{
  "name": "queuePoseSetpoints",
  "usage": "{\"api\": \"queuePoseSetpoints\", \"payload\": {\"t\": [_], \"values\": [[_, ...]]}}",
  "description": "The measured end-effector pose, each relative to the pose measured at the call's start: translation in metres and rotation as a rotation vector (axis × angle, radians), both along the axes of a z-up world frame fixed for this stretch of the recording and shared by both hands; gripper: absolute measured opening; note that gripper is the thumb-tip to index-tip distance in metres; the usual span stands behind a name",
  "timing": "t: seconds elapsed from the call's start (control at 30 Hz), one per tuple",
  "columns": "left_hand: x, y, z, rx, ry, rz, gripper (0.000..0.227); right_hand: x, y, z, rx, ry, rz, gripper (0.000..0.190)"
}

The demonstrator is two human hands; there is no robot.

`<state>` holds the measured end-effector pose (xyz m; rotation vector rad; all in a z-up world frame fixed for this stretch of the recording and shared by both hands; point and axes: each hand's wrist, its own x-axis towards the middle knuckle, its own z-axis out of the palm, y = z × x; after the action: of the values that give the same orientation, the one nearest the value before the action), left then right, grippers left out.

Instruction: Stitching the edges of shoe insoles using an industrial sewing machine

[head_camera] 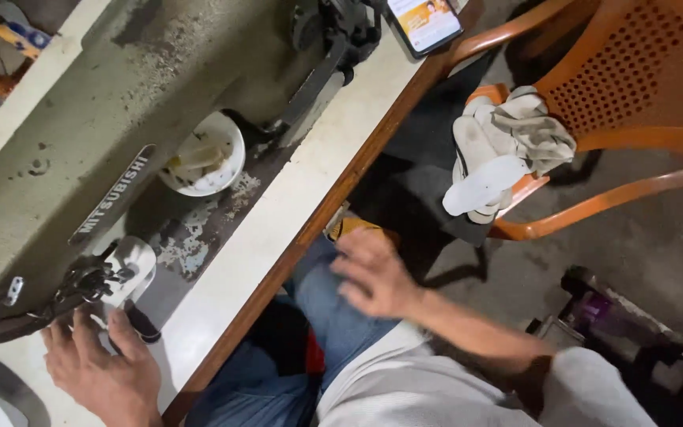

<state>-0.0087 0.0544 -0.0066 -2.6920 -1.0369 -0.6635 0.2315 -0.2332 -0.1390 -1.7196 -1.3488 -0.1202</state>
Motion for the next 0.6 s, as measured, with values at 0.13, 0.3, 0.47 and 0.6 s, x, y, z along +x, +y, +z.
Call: {"api": "queuePoseSetpoints", "payload": {"t": [0.13, 0.3, 0.47, 0.6], "values": [[-0.007, 0.008, -0.018, -0.007, -0.020, 0.060, 0.049, 0.057, -0.055, -0.035, -0.200, 0.081, -0.286, 0.037], [-0.001, 0.009, -0.002, 0.011, -0.125, -0.044, 0.031, 0.094, -0.058, 0.007, -0.066, 0.058, -0.389, 0.039], [0.003, 0.005, 0.005, -0.058, -0.133, 0.033, 0.035, 0.129, -0.002, 0.110, 0.124, -0.139, -0.226, 0.038], [-0.002, 0.003, 0.001, -0.290, -0.088, 0.183, 0.059, 0.184, 0.058, 0.200, 0.244, -0.416, -0.073, 0.048]]}}
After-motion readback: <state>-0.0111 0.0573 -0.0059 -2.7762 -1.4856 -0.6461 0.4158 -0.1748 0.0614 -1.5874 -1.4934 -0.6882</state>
